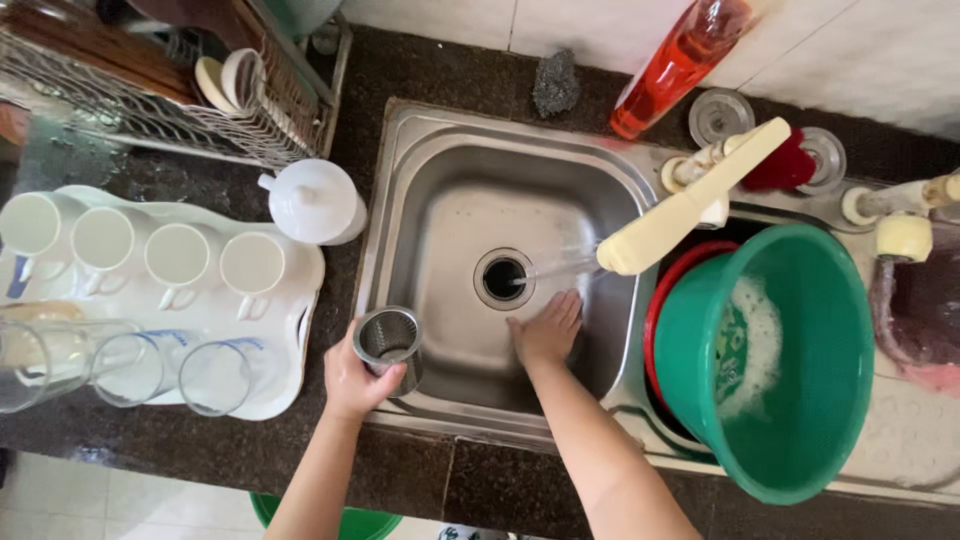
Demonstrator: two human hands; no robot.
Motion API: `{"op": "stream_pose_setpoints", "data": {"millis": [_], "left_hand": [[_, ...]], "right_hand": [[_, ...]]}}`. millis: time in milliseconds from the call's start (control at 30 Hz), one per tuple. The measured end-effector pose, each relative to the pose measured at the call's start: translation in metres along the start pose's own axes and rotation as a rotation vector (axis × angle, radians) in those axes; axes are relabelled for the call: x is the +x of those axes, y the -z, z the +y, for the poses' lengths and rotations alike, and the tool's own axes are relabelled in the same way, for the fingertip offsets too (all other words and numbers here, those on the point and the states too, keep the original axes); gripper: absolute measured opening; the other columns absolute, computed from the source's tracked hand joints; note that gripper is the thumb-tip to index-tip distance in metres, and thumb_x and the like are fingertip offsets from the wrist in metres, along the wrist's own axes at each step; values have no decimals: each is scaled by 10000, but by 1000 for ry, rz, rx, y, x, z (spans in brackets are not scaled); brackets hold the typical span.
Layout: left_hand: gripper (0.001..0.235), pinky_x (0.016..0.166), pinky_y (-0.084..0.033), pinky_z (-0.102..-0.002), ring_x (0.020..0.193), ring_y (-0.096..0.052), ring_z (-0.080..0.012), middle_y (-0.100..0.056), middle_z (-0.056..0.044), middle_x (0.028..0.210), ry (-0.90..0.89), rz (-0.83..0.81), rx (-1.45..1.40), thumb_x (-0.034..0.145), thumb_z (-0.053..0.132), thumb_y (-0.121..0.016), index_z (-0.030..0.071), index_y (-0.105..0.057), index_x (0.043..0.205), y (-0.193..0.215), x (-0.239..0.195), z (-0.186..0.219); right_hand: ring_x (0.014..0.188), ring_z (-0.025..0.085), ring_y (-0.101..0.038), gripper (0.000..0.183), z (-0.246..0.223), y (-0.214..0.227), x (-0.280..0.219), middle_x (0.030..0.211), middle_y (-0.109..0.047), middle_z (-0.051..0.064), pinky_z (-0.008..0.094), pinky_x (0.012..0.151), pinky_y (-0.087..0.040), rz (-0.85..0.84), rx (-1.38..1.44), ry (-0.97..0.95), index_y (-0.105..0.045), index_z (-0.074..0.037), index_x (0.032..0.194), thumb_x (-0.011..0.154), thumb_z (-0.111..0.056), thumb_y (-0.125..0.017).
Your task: The person scrubs a stainless steel kitchen sink with a red cloth, then rinses the cloth under running water. They remove the sink drain strainer, scrub it with the cloth, rinse it, and place it back into the drain.
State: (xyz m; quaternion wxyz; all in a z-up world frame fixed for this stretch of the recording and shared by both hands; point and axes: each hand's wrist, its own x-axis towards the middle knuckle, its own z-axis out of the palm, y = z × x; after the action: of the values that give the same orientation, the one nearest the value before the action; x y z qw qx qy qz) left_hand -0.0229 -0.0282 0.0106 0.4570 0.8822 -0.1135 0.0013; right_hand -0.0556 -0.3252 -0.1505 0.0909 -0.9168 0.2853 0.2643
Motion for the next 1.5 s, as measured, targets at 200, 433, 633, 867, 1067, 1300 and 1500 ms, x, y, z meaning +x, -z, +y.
{"op": "stream_pose_setpoints", "data": {"millis": [200, 433, 633, 867, 1067, 1300, 1500], "left_hand": [[705, 785, -615, -408, 900, -784, -309, -775, -129, 959, 18, -1, 1, 723, 579, -761, 67, -657, 1195, 0, -1, -1], [771, 785, -615, -410, 904, -780, -327, -770, -149, 972, -2, 8, -46, 701, 566, -768, 27, -642, 1239, 6, 2, 4], [727, 760, -623, -409, 879, -790, -336, -775, -151, 942, 35, 0, -50, 698, 572, -764, 49, -665, 1194, 7, 2, -1], [759, 756, -613, -434, 881, -768, -368, -766, -168, 956, 0, 7, -10, 706, 595, -765, 31, -653, 1201, 10, 4, 1], [758, 772, -614, -429, 889, -771, -358, -761, -169, 959, 5, 13, -1, 707, 594, -758, 32, -645, 1203, 7, 4, 2], [707, 799, -606, -409, 923, -771, -341, -761, -168, 980, 18, 63, -58, 739, 551, -765, 25, -647, 1196, 3, 0, -4], [645, 852, -588, -372, 938, -772, -284, -762, -145, 1006, 29, 183, -206, 829, 540, -706, 13, -649, 1196, -2, -4, -14]], "right_hand": [[1533, 434, -58, 1069, 8, -12, 5, 1651, -54, 306, 529, 1240, -132, -12, -76, 90, -152, 113, 1558, 931, -660, -545], [1557, 437, -245, 628, -21, -4, 100, 1659, -320, 255, 597, 1267, -155, 453, 162, 173, -428, 28, 1505, 1067, -423, -436], [1446, 470, -296, 824, -125, -7, 126, 1586, -305, 317, 552, 1230, -211, 492, 349, 269, -293, 107, 1561, 981, -408, -572], [1510, 421, -289, 708, -132, -47, 8, 1587, -348, 282, 525, 1265, -201, 212, 262, 1183, -309, 56, 1530, 954, -253, -581], [1334, 320, -499, 364, -22, -33, 60, 1419, -568, 115, 483, 1113, -375, -165, 32, 1561, -628, -108, 1306, 983, -268, -584], [911, 394, -699, 472, 3, 30, 151, 984, -714, 239, 546, 872, -579, -501, 1268, 53, -663, 81, 1052, 1093, -371, -535], [1181, 354, -684, 522, -14, 114, 108, 1248, -700, 262, 465, 1065, -519, -940, 1234, 265, -630, 87, 1257, 1058, -361, -449]]}}
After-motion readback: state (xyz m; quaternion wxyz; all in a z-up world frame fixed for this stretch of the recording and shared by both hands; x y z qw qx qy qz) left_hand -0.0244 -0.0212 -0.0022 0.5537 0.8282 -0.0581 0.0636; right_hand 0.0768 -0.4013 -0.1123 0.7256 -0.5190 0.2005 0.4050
